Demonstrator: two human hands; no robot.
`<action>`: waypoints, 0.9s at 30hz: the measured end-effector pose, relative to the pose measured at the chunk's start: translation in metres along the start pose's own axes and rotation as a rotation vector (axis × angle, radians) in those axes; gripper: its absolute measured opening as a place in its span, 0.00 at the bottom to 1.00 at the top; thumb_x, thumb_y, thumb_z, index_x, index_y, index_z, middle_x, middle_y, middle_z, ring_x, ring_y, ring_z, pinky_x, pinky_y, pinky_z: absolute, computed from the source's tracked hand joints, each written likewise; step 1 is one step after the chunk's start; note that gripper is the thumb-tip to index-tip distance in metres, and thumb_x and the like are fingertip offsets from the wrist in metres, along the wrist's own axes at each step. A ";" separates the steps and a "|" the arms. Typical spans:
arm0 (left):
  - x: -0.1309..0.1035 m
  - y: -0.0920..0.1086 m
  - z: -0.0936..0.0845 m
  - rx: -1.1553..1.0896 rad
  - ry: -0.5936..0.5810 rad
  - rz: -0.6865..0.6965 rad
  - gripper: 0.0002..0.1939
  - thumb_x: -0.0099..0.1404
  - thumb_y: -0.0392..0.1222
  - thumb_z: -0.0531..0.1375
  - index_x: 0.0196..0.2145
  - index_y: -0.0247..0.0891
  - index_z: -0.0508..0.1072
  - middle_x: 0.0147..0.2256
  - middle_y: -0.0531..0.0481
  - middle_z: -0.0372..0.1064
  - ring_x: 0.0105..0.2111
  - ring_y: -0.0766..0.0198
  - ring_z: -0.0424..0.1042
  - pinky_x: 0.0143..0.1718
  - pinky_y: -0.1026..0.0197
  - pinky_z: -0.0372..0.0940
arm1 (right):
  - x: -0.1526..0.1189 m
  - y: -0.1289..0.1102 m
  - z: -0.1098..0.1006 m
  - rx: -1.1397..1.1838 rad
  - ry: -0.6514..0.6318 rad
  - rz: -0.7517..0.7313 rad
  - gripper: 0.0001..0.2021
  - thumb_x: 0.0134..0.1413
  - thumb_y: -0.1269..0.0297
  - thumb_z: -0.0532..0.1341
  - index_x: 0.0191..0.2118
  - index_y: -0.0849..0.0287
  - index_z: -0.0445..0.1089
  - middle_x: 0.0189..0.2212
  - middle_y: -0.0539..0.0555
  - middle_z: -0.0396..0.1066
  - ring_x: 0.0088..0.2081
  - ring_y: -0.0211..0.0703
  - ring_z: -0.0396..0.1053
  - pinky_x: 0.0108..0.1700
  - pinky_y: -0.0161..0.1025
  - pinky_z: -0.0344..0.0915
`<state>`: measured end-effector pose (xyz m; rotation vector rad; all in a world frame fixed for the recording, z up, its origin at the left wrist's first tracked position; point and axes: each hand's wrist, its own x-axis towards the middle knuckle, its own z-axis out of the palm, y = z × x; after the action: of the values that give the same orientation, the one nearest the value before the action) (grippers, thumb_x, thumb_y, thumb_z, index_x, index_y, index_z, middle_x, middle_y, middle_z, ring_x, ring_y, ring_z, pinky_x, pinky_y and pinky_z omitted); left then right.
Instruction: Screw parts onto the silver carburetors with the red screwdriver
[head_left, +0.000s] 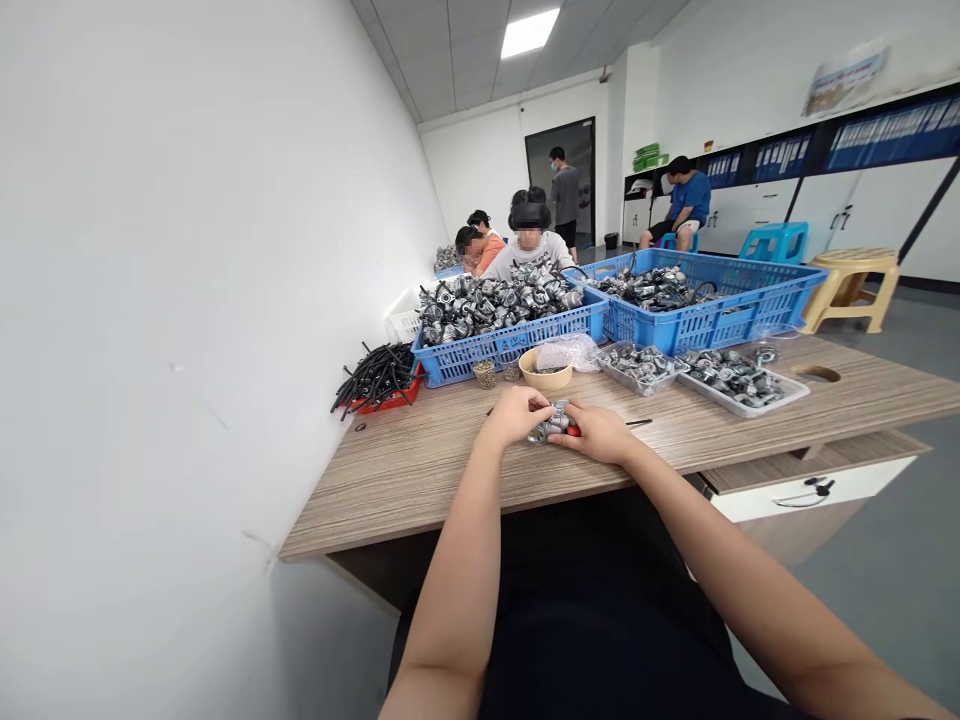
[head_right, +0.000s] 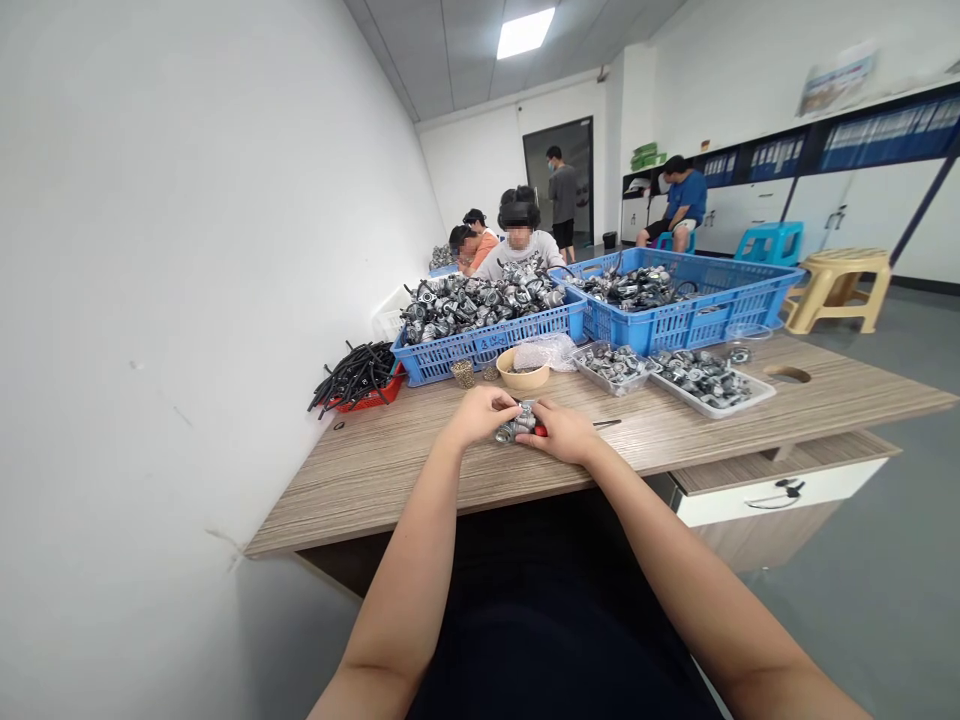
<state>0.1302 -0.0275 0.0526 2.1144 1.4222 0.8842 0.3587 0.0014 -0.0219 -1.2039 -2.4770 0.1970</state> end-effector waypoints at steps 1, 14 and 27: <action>0.000 0.001 0.000 0.007 0.001 -0.002 0.06 0.70 0.41 0.75 0.37 0.36 0.90 0.38 0.44 0.89 0.37 0.56 0.85 0.42 0.58 0.77 | 0.000 0.000 0.000 0.001 0.002 -0.001 0.21 0.78 0.46 0.68 0.62 0.58 0.77 0.58 0.60 0.79 0.54 0.50 0.79 0.58 0.54 0.80; -0.006 0.001 0.004 0.028 0.012 0.064 0.08 0.72 0.37 0.68 0.39 0.36 0.91 0.40 0.43 0.90 0.40 0.55 0.86 0.45 0.59 0.78 | 0.001 0.003 0.005 0.000 0.020 -0.006 0.23 0.77 0.46 0.68 0.63 0.58 0.76 0.58 0.60 0.78 0.53 0.50 0.79 0.57 0.53 0.80; -0.008 -0.003 0.008 0.063 0.082 0.093 0.07 0.72 0.39 0.70 0.39 0.38 0.90 0.40 0.44 0.89 0.40 0.55 0.84 0.46 0.57 0.77 | 0.001 0.005 0.007 -0.013 0.016 -0.013 0.22 0.78 0.46 0.68 0.62 0.58 0.77 0.57 0.60 0.79 0.52 0.49 0.80 0.56 0.53 0.81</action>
<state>0.1314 -0.0332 0.0430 2.2301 1.4188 0.9835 0.3589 0.0058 -0.0295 -1.1905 -2.4754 0.1672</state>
